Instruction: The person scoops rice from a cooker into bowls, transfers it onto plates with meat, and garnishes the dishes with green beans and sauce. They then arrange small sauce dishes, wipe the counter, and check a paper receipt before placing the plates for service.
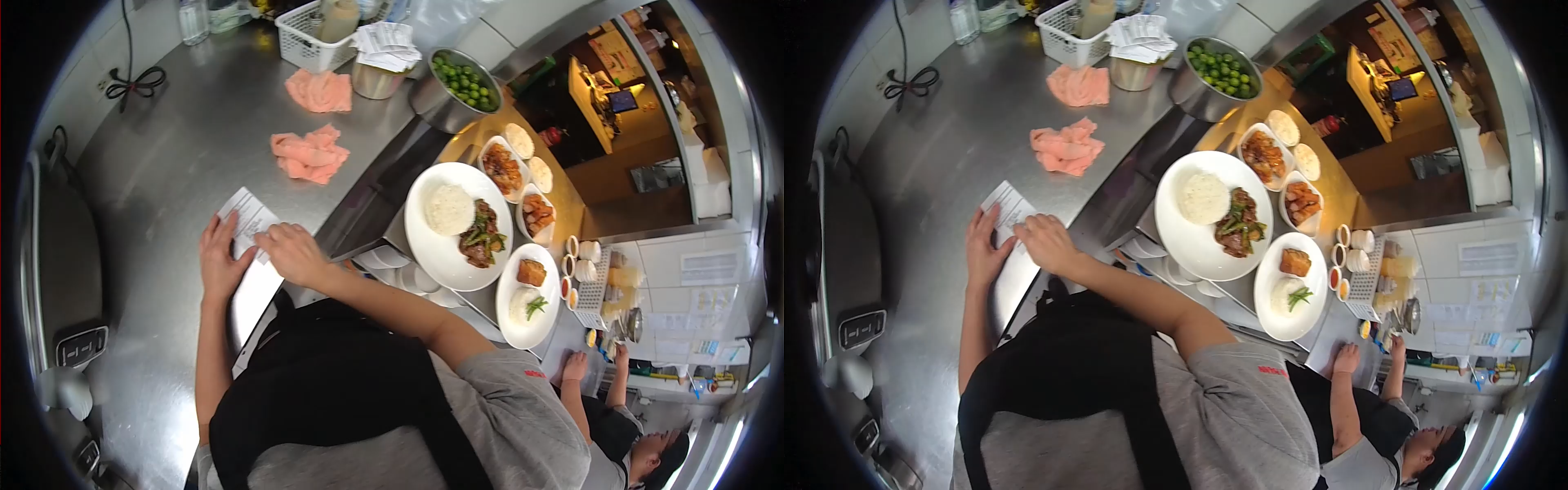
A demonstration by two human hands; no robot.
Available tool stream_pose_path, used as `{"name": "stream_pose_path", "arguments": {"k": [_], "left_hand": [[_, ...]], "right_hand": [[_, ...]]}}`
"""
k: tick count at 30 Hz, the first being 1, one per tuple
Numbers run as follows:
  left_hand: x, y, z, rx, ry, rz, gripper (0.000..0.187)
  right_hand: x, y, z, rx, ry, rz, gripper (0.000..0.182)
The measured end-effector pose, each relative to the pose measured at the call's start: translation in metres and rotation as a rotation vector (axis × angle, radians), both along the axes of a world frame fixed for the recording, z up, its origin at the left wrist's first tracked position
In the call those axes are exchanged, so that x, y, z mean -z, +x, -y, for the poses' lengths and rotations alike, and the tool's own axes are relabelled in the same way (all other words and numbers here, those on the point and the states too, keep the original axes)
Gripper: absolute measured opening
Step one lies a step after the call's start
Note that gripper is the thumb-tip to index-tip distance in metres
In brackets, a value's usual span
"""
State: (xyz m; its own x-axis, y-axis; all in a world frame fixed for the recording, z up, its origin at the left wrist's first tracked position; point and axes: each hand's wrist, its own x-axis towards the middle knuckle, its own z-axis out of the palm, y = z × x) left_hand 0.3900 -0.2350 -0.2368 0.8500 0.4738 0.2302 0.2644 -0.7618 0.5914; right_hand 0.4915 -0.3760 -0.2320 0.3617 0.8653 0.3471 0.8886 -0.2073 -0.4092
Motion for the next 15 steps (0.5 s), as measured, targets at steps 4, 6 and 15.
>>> {"name": "stream_pose_path", "arguments": {"k": [4, 6, 15], "left_hand": [[0.005, 0.0, -0.004, 0.033, 0.04, -0.004, 0.07], [0.015, -0.001, -0.006, 0.055, 0.079, 0.043, 0.069], [0.007, -0.009, -0.006, -0.002, 0.037, -0.03, 0.064]], "right_hand": [[0.005, 0.002, 0.0, -0.01, -0.055, 0.026, 0.026], [0.011, 0.004, 0.002, -0.055, -0.006, 0.058, 0.027], [0.001, 0.005, -0.003, -0.118, -0.13, 0.069, 0.035]]}}
